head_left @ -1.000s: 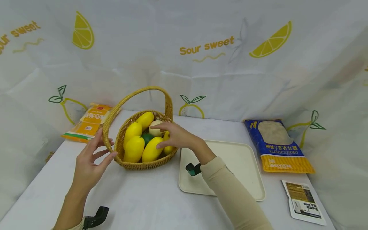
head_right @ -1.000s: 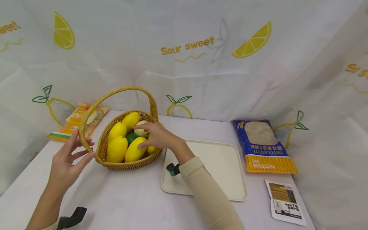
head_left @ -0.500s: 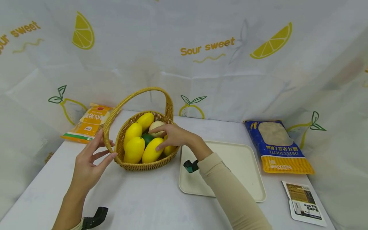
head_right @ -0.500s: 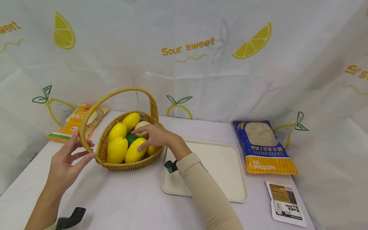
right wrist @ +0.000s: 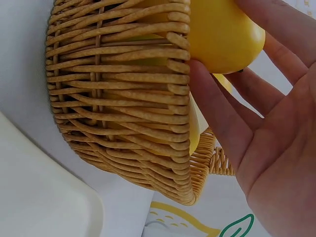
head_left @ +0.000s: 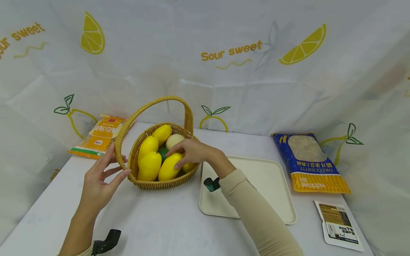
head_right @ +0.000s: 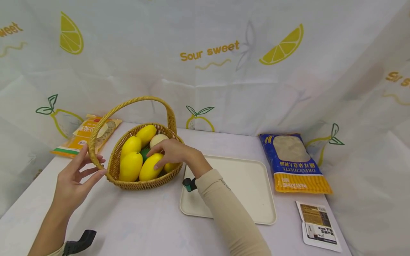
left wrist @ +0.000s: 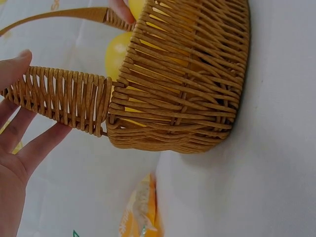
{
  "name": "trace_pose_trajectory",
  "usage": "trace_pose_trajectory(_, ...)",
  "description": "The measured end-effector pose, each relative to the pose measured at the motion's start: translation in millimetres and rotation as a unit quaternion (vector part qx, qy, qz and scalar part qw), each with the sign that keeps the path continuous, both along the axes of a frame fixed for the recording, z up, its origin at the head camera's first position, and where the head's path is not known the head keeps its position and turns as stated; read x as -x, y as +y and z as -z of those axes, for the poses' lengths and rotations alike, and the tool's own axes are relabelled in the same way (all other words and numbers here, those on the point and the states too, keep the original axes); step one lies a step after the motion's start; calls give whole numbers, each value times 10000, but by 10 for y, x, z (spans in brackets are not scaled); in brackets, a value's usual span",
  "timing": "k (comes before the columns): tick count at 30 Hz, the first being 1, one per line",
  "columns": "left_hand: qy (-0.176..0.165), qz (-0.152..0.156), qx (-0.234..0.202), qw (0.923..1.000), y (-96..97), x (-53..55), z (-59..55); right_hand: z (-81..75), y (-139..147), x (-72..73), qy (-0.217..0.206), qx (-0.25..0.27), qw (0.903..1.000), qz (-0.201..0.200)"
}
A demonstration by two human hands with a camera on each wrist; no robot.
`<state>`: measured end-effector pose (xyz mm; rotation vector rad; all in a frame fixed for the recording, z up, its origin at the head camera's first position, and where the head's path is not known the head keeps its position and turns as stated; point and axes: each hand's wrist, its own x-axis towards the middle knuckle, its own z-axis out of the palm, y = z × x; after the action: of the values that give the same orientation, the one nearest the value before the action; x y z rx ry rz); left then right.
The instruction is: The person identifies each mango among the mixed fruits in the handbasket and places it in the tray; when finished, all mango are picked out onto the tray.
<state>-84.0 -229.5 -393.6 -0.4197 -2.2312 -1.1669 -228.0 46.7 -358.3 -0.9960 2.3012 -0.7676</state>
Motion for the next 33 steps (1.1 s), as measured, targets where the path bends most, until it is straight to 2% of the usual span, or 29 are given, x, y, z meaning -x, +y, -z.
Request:
trace_pose_trajectory(8,40,37,-179,9998,5,-1,32,33,-11,-16,44,20,10000,-58)
trace_pose_trajectory(20,36,79,-76,9999,5,15,14,52,37,-3,6,148,9998,-107)
trace_pose_trajectory(26,25,120,-132,9998,7,17,6,-29,111,9,4,258,9997,-19)
trace_pose_trajectory(33,16,92,-110,9999,8,14,17,-213,260,41,43,350,9992,203)
